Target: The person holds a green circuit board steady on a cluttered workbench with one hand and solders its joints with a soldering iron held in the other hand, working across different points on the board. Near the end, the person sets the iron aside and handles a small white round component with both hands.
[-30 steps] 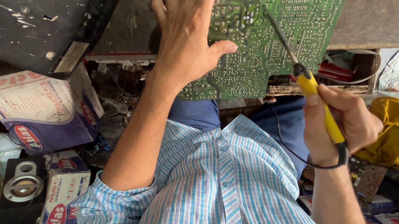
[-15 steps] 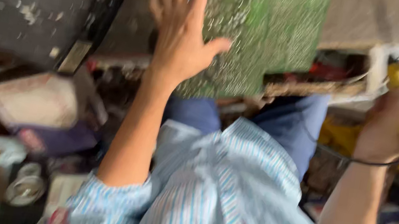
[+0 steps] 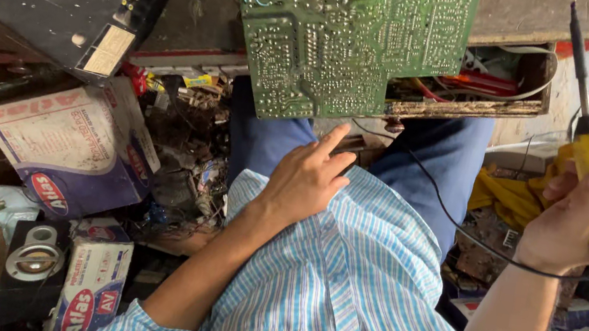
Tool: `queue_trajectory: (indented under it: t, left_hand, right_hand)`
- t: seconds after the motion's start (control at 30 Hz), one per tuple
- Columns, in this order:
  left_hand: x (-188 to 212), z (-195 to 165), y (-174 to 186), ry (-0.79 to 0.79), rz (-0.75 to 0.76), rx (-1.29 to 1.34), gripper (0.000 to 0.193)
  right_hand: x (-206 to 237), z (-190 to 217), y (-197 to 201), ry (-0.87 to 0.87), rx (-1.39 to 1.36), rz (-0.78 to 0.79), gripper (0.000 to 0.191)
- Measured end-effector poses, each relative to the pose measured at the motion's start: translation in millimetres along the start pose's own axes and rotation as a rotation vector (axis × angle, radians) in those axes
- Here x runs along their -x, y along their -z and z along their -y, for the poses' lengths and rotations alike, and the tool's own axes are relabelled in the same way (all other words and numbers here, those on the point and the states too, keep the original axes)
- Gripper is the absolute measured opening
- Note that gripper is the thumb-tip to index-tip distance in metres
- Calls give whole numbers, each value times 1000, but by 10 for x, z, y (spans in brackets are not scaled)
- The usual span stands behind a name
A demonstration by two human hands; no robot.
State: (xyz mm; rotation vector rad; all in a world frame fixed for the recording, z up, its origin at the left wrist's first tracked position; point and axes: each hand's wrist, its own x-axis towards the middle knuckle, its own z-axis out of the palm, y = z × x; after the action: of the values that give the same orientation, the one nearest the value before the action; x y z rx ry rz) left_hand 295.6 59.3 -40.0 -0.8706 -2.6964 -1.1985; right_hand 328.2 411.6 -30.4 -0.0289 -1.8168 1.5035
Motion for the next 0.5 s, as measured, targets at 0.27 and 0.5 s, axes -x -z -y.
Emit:
queue_trajectory:
  t: [0.27, 0.5]
  left_hand:
    - [-35, 184, -419, 54, 62, -232, 60]
    - [-200, 190, -594, 117, 48, -133, 53]
  right_hand:
    - [311, -17, 105, -20, -115, 1, 26]
    - [504, -34, 541, -155, -124, -171, 36]
